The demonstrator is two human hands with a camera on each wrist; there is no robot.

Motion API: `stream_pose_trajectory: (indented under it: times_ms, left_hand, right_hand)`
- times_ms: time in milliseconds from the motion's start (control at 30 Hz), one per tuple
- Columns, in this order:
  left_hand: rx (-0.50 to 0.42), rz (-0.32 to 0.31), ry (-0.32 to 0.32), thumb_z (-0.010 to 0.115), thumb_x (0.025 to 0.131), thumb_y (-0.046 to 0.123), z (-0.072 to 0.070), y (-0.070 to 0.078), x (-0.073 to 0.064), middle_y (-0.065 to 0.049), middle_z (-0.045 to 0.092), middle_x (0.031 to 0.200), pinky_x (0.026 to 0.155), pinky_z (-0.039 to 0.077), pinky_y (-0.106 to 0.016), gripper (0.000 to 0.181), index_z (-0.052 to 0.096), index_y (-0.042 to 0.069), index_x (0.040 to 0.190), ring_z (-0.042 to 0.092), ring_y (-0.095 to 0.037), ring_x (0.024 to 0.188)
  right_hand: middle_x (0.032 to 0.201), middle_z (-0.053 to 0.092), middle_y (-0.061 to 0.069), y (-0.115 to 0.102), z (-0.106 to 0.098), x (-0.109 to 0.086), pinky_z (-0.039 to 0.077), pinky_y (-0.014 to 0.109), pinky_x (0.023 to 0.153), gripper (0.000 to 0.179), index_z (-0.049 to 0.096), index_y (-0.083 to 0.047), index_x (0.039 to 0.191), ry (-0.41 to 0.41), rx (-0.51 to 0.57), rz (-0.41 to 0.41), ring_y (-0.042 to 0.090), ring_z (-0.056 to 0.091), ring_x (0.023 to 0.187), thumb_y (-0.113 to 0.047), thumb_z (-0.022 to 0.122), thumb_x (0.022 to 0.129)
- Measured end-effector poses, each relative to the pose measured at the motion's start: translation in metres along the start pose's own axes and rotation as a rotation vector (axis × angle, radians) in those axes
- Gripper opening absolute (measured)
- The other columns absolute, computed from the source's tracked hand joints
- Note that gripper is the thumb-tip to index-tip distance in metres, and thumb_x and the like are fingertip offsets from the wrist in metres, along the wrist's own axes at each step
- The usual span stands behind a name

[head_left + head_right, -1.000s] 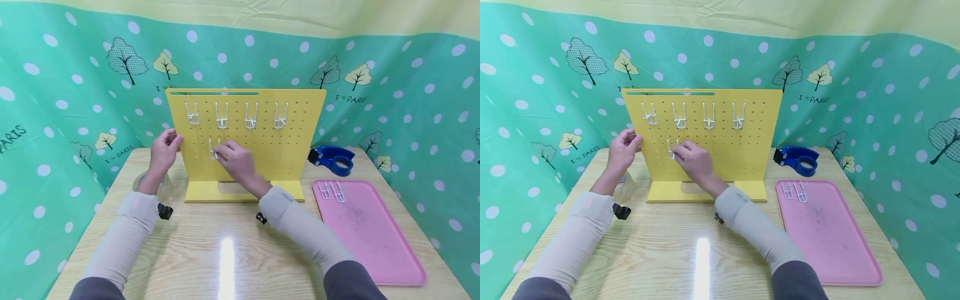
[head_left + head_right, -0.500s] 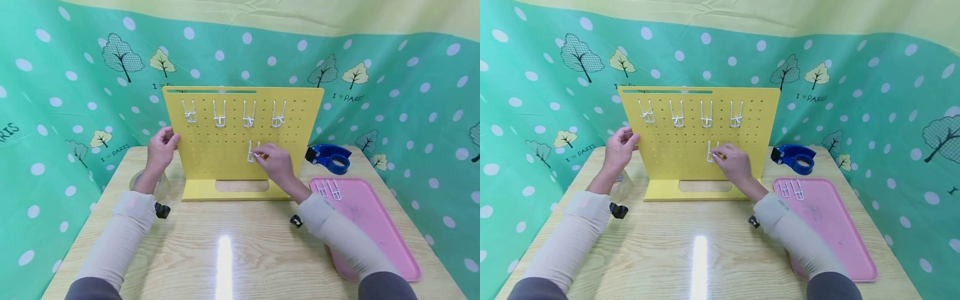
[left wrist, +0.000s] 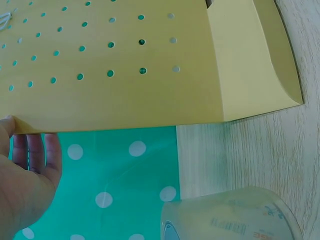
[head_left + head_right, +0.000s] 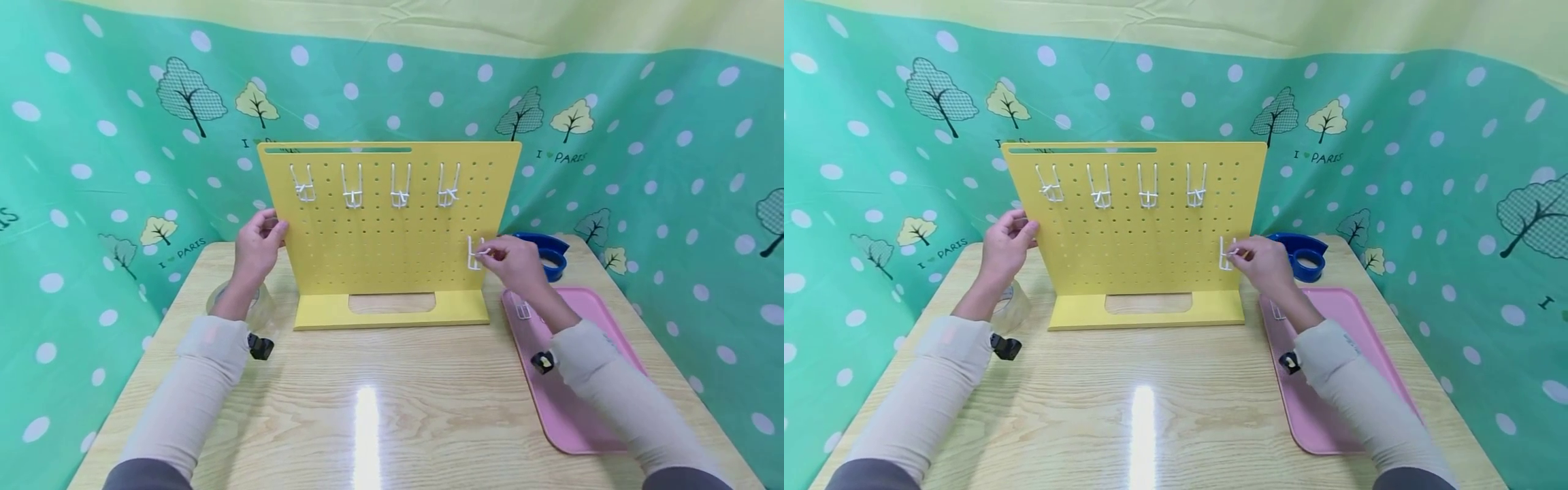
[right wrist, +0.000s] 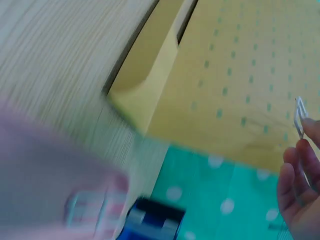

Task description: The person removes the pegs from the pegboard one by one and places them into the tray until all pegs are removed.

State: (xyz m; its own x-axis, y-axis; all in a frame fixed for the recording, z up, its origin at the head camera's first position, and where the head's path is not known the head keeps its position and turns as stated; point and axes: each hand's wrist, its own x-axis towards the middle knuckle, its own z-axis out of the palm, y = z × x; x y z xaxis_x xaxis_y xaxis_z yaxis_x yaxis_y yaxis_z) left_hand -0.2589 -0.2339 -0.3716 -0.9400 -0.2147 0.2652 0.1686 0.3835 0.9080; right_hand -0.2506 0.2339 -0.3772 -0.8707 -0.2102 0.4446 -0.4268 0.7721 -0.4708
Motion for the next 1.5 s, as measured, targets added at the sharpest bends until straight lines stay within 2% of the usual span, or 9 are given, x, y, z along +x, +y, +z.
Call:
stream_pose_trajectory:
  times_ms: [167, 433, 567, 733, 933, 1000, 1133, 1233, 1500]
  left_hand:
    - [-0.006, 0.0, 0.002, 0.06, 0.104, 0.027, -0.001, 0.001, 0.0, 0.006, 0.062, 0.105, 0.086, 0.064, -0.023, 0.039, 0.059, 0.007, 0.137, 0.061, -0.004, 0.093]
    - [-0.007, 0.0, 0.001, 0.06, 0.104, 0.027, 0.0, 0.0, 0.0, 0.01, 0.06, 0.103, 0.083, 0.063, -0.018, 0.04, 0.058, 0.007, 0.139, 0.06, -0.004, 0.093]
    - [-0.006, -0.006, -0.003, 0.06, 0.104, 0.027, 0.0, 0.0, 0.0, 0.008, 0.06, 0.104, 0.085, 0.064, -0.02, 0.041, 0.057, 0.008, 0.14, 0.06, -0.004, 0.094]
    - [-0.005, -0.002, -0.003, 0.059, 0.104, 0.027, 0.0, 0.001, -0.001, 0.006, 0.06, 0.107, 0.085, 0.063, -0.019, 0.041, 0.057, 0.007, 0.139, 0.061, -0.004, 0.094]
    - [0.002, 0.009, 0.005, 0.059, 0.105, 0.027, 0.0, 0.001, -0.002, 0.005, 0.061, 0.108, 0.082, 0.063, -0.016, 0.04, 0.058, 0.007, 0.139, 0.061, -0.002, 0.092]
    - [-0.001, 0.013, 0.003, 0.059, 0.104, 0.027, 0.0, 0.0, -0.001, 0.005, 0.062, 0.107, 0.081, 0.063, -0.015, 0.04, 0.058, 0.006, 0.138, 0.062, -0.002, 0.092]
    - [0.002, 0.008, 0.003, 0.059, 0.104, 0.028, 0.0, 0.0, 0.0, 0.005, 0.062, 0.108, 0.083, 0.063, -0.018, 0.04, 0.058, 0.007, 0.138, 0.062, -0.003, 0.093]
    - [0.01, -0.005, 0.007, 0.059, 0.104, 0.029, -0.001, -0.001, 0.0, 0.003, 0.063, 0.109, 0.085, 0.064, -0.021, 0.04, 0.058, 0.008, 0.138, 0.061, -0.003, 0.094]
    - [-0.002, 0.016, 0.008, 0.059, 0.104, 0.025, 0.0, 0.0, -0.001, 0.007, 0.061, 0.103, 0.081, 0.063, -0.016, 0.038, 0.059, 0.005, 0.136, 0.062, -0.002, 0.09]
  right_hand:
    - [0.094, 0.076, 0.01, 0.029, -0.029, -0.008, 0.056, 0.025, 0.069, 0.013, 0.079, -0.012, 0.101, -0.12, -0.068, 0.09, 0.023, 0.067, 0.083, -0.021, 0.077, 0.092]
    - [0.098, 0.072, 0.011, 0.074, -0.069, -0.018, 0.051, 0.019, 0.059, 0.016, 0.079, -0.011, 0.103, -0.236, -0.089, 0.207, 0.021, 0.06, 0.083, -0.024, 0.074, 0.095]
    - [0.096, 0.074, 0.011, 0.097, -0.083, -0.027, 0.051, 0.02, 0.059, 0.019, 0.078, -0.011, 0.104, -0.272, -0.118, 0.22, 0.017, 0.061, 0.08, -0.027, 0.074, 0.095]
    - [0.094, 0.075, 0.013, 0.121, -0.095, -0.04, 0.053, 0.02, 0.06, 0.02, 0.077, -0.007, 0.104, -0.3, -0.14, 0.193, 0.013, 0.063, 0.076, -0.024, 0.073, 0.096]
    - [0.093, 0.074, 0.011, 0.146, -0.096, -0.06, 0.051, 0.024, 0.052, 0.023, 0.076, -0.008, 0.108, -0.402, -0.117, 0.278, 0.017, 0.062, 0.067, -0.028, 0.071, 0.097]
    - [0.093, 0.074, 0.009, 0.154, -0.093, -0.067, 0.052, 0.024, 0.055, 0.021, 0.077, -0.011, 0.105, -0.418, -0.127, 0.282, 0.017, 0.063, 0.071, -0.029, 0.072, 0.096]
    - [0.093, 0.076, 0.006, 0.166, -0.083, -0.075, 0.053, 0.023, 0.064, 0.013, 0.079, -0.015, 0.098, -0.416, -0.162, 0.235, 0.013, 0.063, 0.081, -0.027, 0.074, 0.094]
    - [0.092, 0.075, 0.005, 0.171, -0.077, -0.077, 0.053, 0.024, 0.066, 0.01, 0.079, -0.017, 0.097, -0.429, -0.165, 0.249, 0.015, 0.063, 0.082, -0.026, 0.075, 0.094]
    - [0.094, 0.073, 0.007, 0.176, -0.064, -0.082, 0.051, 0.023, 0.062, 0.019, 0.077, -0.009, 0.108, -0.485, -0.133, 0.383, 0.019, 0.06, 0.082, -0.023, 0.071, 0.096]
